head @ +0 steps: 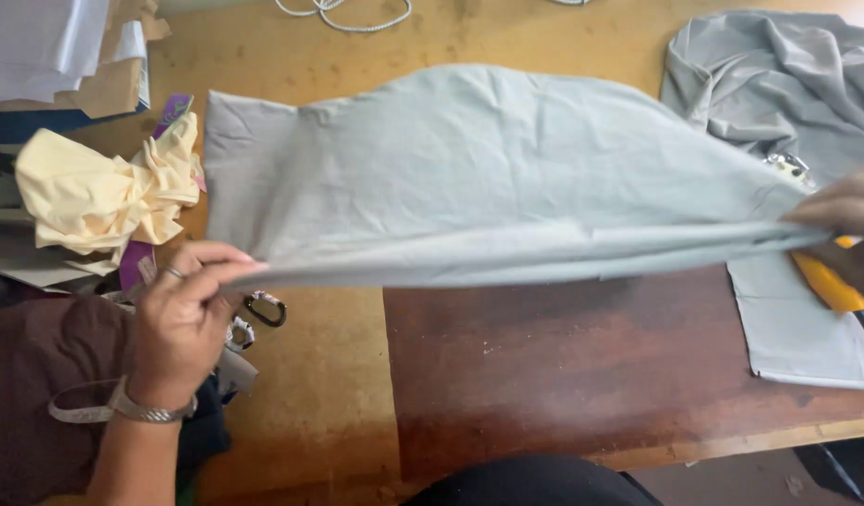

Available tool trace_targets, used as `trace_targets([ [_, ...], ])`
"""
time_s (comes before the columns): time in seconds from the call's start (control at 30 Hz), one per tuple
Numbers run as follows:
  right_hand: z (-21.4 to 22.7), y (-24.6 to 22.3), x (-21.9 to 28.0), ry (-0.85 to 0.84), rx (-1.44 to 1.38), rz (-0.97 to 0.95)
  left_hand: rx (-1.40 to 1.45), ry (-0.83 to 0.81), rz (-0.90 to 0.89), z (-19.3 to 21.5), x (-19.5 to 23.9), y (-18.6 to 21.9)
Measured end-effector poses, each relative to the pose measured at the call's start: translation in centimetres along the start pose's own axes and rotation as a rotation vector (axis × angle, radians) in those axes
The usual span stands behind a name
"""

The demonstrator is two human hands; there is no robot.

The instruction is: Laying out fabric and cutting garment pieces according to patterns using an electric rotary cutter and scissors.

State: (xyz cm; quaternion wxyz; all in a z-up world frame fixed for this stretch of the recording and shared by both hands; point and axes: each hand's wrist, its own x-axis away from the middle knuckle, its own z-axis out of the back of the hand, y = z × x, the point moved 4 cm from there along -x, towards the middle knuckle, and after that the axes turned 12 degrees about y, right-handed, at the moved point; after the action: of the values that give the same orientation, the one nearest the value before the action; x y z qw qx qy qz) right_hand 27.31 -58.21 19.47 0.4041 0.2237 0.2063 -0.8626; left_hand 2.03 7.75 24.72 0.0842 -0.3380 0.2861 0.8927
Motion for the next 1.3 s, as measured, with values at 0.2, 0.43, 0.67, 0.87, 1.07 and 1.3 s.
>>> trace_targets([
  [0.2, -6.7, -10.4, 8.2, -0.276, -0.069, 0.007, -0.165, -0.193, -0.014, -6.6, 13.5, -1.3],
  [0.43, -9.4, -12.6, 9.8, -0.662, -0.081, -0.141, -0.288, -0.350, 0.104, -10.8, 18.5, 1.5],
  [0.67, -18.6, -12.7, -1.7, -0.119, -0.035, -0.200, -0.032, -0.152, -0.162, -28.2, 9.7, 6.2],
  [0.87, -23.8, -5.4, -2.7, -0.056, 0.209, -0.518, -0.113, -0.102, -0.208, -36.8, 7.6, 6.2],
  [1.07, -24.0, 1.1, 0.0, -0.206, 0.414, -0.503, -0.130, -0.206, -0.140, -36.0, 7.4, 6.9],
  [1.3, -24.2, 0.0, -0.2, -0.249, 0.501, -0.549, -0.136, -0.206, -0.165, -36.6, 7.8, 6.7],
])
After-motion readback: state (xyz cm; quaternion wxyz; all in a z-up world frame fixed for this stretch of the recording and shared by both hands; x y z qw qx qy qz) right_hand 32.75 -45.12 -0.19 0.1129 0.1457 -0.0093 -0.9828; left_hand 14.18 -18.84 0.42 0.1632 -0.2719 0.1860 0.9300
